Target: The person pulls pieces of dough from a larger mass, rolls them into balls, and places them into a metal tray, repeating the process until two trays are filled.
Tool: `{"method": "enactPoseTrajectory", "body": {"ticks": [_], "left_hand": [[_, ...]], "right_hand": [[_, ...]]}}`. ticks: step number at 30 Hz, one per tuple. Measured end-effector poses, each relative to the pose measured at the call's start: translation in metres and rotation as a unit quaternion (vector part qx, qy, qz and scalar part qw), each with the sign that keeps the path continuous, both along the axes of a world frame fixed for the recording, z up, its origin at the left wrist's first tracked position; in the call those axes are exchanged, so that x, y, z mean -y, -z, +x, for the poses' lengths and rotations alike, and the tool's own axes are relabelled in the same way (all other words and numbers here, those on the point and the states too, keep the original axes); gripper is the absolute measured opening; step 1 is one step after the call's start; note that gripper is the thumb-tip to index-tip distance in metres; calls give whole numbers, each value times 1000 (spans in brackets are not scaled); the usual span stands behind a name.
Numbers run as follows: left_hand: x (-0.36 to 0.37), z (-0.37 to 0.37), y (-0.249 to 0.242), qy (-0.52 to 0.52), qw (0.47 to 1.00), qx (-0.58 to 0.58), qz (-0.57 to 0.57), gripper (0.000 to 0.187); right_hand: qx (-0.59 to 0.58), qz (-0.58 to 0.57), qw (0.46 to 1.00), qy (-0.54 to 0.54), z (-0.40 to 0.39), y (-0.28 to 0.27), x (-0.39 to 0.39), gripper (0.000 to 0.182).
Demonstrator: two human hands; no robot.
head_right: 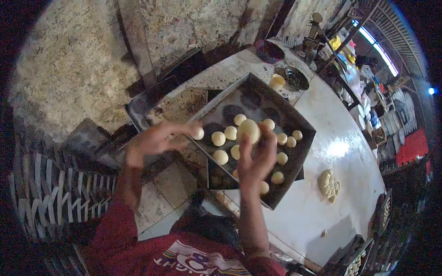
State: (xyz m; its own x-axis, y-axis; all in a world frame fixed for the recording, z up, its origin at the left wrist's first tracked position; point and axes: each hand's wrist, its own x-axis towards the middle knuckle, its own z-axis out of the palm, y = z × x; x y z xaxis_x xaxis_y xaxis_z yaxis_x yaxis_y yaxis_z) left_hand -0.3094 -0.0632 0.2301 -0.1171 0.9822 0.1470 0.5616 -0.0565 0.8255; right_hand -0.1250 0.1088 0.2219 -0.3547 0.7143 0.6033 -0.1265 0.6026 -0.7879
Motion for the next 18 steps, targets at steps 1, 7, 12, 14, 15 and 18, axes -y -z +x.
{"method": "enactPoseTrajectory", "body": {"ticks": [1, 7, 12, 14, 15, 18], "left_hand": [[19, 13, -5, 48, 997, 58, -22, 41], [11, 109, 75, 405, 835, 373, -6, 40], [-56, 250, 125, 461, 751, 447, -157, 18], [-85, 307, 138, 459, 769, 388, -217, 17], [-103, 334, 145, 411, 808, 332, -261, 16], [-160, 410, 197, 300, 916, 201, -175, 22]], "right_hand": [[83, -23, 993, 83, -16, 2, 17, 33], [285, 83, 952, 78, 63, 73, 4, 29], [243, -47, 926, 284, 241, 113, -61, 14], [280, -105, 889, 347, 315, 140, -79, 17], [290, -108, 873, 377, 352, 154, -89, 17], [310, -82, 835, 447, 459, 213, -98, 15]]}}
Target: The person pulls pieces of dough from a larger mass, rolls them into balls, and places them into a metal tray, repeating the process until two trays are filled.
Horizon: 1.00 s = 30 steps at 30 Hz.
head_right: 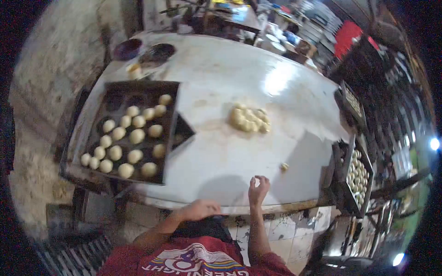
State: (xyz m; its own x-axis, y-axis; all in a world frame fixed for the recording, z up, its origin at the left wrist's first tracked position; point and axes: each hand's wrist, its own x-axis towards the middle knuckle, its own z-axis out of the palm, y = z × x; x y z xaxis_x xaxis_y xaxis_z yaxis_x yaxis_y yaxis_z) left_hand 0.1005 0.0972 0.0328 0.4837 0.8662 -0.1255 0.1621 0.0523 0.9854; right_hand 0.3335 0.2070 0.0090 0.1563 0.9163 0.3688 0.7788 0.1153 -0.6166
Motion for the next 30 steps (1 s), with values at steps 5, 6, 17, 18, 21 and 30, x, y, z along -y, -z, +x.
{"method": "enactPoseTrajectory", "body": {"ticks": [5, 6, 17, 18, 21, 30], "left_hand": [[-171, 66, 54, -269, 933, -235, 35, 32], [-208, 78, 64, -312, 905, -277, 78, 34], [-289, 220, 60, -327, 845, -415, 79, 57], [-263, 213, 65, -278, 848, -439, 101, 58], [-158, 179, 40, -229, 800, -527, 170, 62], [-16, 75, 40, -351, 757, -552, 5, 76]], "right_hand": [[-98, -55, 993, -22, 80, 30, 9, 10], [-105, -52, 992, -55, 84, 28, 6, 9], [-109, -63, 982, -143, 95, 27, -35, 18], [-119, -60, 980, -144, 92, 26, -53, 19], [-198, -28, 965, -173, 81, 51, -138, 16], [38, -104, 994, -19, 22, 29, -301, 27]]}}
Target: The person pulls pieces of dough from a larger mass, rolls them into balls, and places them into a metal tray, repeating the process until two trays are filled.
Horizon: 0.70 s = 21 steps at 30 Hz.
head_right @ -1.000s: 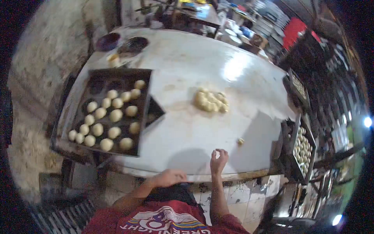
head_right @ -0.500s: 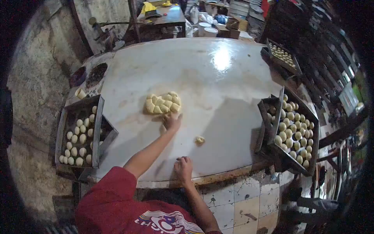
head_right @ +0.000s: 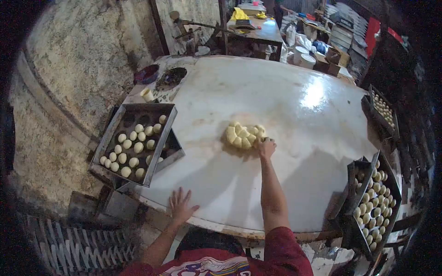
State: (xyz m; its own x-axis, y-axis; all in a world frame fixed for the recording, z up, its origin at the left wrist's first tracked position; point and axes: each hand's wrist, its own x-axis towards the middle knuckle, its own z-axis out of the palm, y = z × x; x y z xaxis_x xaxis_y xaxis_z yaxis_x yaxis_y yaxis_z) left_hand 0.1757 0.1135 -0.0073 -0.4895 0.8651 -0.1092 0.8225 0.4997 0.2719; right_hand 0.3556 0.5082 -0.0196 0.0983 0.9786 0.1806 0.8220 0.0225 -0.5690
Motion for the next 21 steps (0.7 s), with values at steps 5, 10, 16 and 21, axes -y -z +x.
{"method": "enactPoseTrajectory", "body": {"ticks": [5, 10, 16, 21], "left_hand": [[-9, 8, -12, -7, 999, 12, 41, 63], [-29, -6, 10, 105, 961, 207, 153, 49], [-32, 36, 37, 32, 770, 617, 163, 59], [-30, 6, -31, -24, 759, 648, 57, 54]], "right_hand": [[-377, -74, 920, -74, 19, 23, 43, 30], [-520, -148, 841, 18, 30, -5, 177, 20], [-711, -284, 642, -45, -17, -30, 297, 46], [-665, -366, 649, -35, -43, -22, 339, 44]]}}
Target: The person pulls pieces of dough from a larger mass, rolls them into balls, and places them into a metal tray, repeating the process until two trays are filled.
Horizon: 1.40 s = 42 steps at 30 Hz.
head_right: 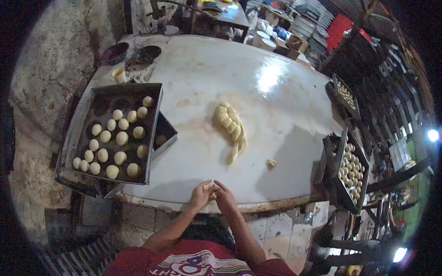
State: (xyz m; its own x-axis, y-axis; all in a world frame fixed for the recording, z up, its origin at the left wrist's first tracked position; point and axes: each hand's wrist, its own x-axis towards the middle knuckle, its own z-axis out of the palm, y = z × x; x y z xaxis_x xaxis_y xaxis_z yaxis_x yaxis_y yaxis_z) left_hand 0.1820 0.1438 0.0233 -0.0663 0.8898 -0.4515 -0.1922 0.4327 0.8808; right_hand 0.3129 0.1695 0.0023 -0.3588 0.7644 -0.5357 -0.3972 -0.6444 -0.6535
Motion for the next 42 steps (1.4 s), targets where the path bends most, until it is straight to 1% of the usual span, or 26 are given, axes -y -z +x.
{"method": "enactPoseTrajectory", "body": {"ticks": [1, 2, 3, 5, 7, 9, 10, 12, 13, 15, 16, 18, 19, 21, 23, 25, 27, 29, 32, 34, 35, 37, 38, 39, 41, 42], "left_hand": [[3, -5, 11, -15, 996, -86, 33, 50], [6, -4, 73, -32, 982, -129, 135, 42], [11, -11, 63, -24, 983, -130, 131, 42], [10, -24, 22, -31, 991, -105, 71, 37], [9, -19, 28, -44, 991, -99, 73, 35], [6, -12, 15, -37, 989, -128, 65, 35], [5, -9, 11, -39, 987, -139, 64, 35], [7, -4, 4, -22, 990, -129, 61, 35], [9, -5, 9, -15, 988, -144, 57, 35], [13, -6, 28, -36, 962, -240, 127, 33], [16, -6, 30, -28, 961, -245, 126, 33], [23, -9, 34, -81, 938, -318, 113, 29], [25, -9, 32, -78, 937, -321, 111, 29], [29, -11, 25, -68, 865, -450, 212, 30], [31, -15, 24, -19, 844, -496, 203, 36], [31, -25, 22, 59, 754, -633, 165, 45], [10, -39, 27, 30, 738, -655, 158, 48], [-23, -47, 29, -74, 736, -657, 147, 47], [-70, -32, 43, -126, 743, -642, 142, 36], [-90, -19, 50, -142, 809, -549, 158, 24], [-88, -9, 48, -145, 810, -548, 151, 24], [-79, 6, 37, -108, 775, -583, 219, 17], [-69, 6, 32, -91, 776, -586, 215, 17], [-61, 5, 33, -101, 775, -588, 209, 17], [-44, 0, 32, -61, 756, -616, 214, 16], [-41, -1, 40, -79, 773, -585, 233, 13]], "right_hand": [[2, -6, 1000, 7, 5, 12, -3, 44], [144, 119, 982, 23, 11, 22, -12, 40], [283, 238, 929, 35, 16, 25, -22, 39], [443, 230, 856, 133, 13, -13, -56, 36], [519, 266, 804, 113, 10, 11, -103, 34], [670, 423, 606, 77, -7, 4, -133, 29], [662, 423, 614, 80, -9, 3, -149, 29], [635, 495, 579, 126, -7, 11, -169, 21], [629, 487, 591, 134, -3, 14, -167, 21], [539, 442, 709, 104, 16, 17, -166, 21], [538, 436, 713, 110, 30, 18, -158, 21], [495, 392, 771, 81, 62, 19, -120, 24], [497, 387, 772, 84, 79, 16, -100, 26], [492, 370, 784, 84, 105, 3, -64, 26], [486, 357, 794, 79, 124, 10, -41, 25], [455, 310, 832, 72, 142, 28, -28, 23], [464, 287, 837, 36, 162, 28, -20, 23], [477, 258, 840, -6, 165, 26, -23, 23], [505, 295, 810, 33, 148, 18, -43, 25], [533, 389, 751, 19, 125, 17, -68, 28], [533, 389, 751, 12, 124, 24, -73, 28], [432, 342, 834, 7, 121, 34, -86, 32], [208, 215, 934, 194, 108, -25, -91, 33], [-38, 59, 931, 358, 93, -105, -95, 34], [-2, 213, 898, 385, 86, -163, -99, 33], [-7, 214, 899, 382, 77, -165, -107, 33]]}}
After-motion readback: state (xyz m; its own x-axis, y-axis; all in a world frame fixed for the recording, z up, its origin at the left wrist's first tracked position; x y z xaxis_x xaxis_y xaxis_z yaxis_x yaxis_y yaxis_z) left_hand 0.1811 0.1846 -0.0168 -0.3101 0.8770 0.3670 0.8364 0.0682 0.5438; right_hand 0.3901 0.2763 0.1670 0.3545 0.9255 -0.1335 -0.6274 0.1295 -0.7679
